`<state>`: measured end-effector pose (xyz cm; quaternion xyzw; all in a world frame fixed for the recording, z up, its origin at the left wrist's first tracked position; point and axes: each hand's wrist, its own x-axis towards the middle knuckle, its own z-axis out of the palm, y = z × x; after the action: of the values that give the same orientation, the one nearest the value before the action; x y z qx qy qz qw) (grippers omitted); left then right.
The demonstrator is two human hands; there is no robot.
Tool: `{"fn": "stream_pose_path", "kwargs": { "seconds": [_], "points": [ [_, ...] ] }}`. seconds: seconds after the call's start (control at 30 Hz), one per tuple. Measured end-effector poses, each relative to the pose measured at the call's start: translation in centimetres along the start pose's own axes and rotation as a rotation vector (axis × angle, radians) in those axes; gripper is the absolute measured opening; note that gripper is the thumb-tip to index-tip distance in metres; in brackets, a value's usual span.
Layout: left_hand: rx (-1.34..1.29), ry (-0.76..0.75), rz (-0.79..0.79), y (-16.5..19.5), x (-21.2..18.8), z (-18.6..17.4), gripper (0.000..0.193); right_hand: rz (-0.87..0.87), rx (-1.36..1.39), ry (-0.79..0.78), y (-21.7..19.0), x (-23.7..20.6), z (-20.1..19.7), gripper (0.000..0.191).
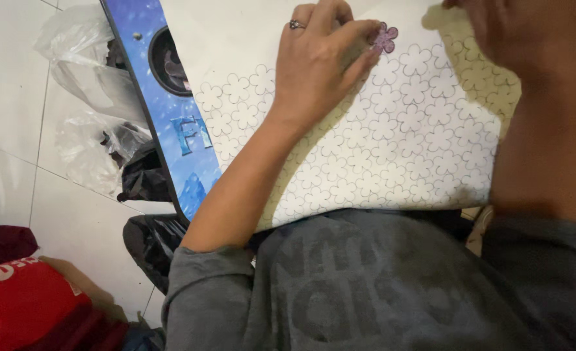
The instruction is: The person uses a flower-shaped paper stencil and a black pen to trace and color the flower pattern onto a white sheet with pre-drawn outlines. They repeatedly reposition the stencil and trace the same shape multiple times across the sheet.
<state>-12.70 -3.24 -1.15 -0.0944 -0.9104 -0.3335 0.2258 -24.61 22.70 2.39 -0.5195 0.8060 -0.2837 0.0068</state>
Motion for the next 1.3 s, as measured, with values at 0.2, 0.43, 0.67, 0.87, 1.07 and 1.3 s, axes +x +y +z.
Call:
{"fn": "stream_pose_path", "kwargs": {
  "seconds": [0.2, 0.43, 0.67, 0.87, 1.07, 1.3],
  "points": [
    [-0.002, 0.015, 0.053, 0.6, 1.7, 3.0, 0.024, 0.003, -0.024, 0.035, -0.9, 0.3, 0.4, 0.008],
    [-0.014, 0.008, 0.012, 0.8, 1.8, 3.3, 0.027, 0.185, 0.365, 0.099, -1.9, -0.2, 0.7, 0.018],
    [0.020, -0.050, -0.025, 0.8, 1.9, 3.2, 0.020, 0.220, 0.376, 0.086, -1.6, 0.4, 0.6, 0.022],
    [0.005, -0.043, -0.015, 0.8, 1.8, 2.9, 0.020, 0.266, 0.305, 0.082, -1.8, 0.4, 0.6, 0.020],
    [0.007, -0.049, -0.021, 1.1, 2.1, 2.7, 0.025, 0.171, 0.313, 0.096, -1.4, 0.4, 0.5, 0.020],
    [0.003, 0.001, -0.057, 1.7, 2.2, 2.9, 0.023, 0.196, 0.412, 0.108, -1.0, -0.1, 1.2, 0.020]
  ]
}}
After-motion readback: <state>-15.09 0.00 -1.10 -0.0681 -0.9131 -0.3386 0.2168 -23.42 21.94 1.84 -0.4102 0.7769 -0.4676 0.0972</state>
